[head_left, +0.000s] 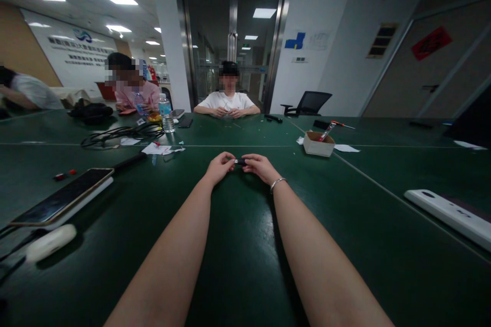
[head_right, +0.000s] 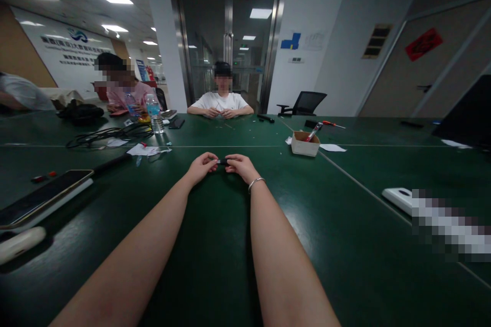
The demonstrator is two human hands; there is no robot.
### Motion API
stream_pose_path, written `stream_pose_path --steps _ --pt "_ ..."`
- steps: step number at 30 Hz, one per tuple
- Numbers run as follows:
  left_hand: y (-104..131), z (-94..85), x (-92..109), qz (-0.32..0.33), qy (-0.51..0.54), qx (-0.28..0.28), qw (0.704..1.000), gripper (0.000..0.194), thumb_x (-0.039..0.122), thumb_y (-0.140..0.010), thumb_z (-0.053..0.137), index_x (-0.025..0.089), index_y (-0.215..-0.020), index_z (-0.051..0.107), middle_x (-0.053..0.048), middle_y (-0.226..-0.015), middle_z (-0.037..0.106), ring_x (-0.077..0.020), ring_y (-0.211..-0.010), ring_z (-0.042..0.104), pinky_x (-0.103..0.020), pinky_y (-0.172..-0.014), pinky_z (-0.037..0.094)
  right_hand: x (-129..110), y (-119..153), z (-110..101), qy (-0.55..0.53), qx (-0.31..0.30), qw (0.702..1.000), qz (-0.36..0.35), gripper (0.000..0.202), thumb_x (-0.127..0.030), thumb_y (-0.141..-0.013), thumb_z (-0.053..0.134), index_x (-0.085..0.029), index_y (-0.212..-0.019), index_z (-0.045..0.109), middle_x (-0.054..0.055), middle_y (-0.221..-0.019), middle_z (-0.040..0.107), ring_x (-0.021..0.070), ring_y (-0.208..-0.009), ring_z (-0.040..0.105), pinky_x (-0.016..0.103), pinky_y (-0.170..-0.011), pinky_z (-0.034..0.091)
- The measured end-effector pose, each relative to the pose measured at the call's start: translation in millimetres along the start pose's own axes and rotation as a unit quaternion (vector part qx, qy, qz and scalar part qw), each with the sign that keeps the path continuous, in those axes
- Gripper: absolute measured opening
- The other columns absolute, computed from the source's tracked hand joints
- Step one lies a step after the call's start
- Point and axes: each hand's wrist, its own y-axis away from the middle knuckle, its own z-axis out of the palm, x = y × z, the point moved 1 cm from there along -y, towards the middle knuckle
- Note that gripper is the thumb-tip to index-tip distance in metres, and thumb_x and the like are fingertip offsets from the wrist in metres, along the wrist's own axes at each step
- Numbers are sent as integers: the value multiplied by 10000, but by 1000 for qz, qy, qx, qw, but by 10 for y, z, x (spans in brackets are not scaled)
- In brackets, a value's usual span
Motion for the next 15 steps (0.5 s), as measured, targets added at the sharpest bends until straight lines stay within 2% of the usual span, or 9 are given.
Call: stream_pose_path --steps 3,10,15 --pt "4 -9 -1 7 -13 -8 1000 246 277 -746 671 172 -962 620 -17 -733 655 -136 -684 618 -267 -659 462 -5 5 -3 0 -3 1000 -1 142 -17 -815 628 -102 -920 672 51 -717 697 90 -545 669 167 -556 586" --pt "9 -6 29 -29 -9 2 1000 184 300 -803 620 137 -886 640 -48 -747 676 -127 -664 613 -267 -650 463 -24 20 11 1 1 1000 -1 159 5 -818 606 -101 -915 673 48 -718 694 90 -546 673 162 -552 587" --pt "-7 -25 46 -47 -6 55 997 257 386 -804 613 133 -819 659 -58 -738 683 -127 -634 607 -265 -621 460 -27 24 11 -9 15 1000 1 164 13 -829 578 -99 -909 667 52 -719 696 94 -540 673 163 -538 582"
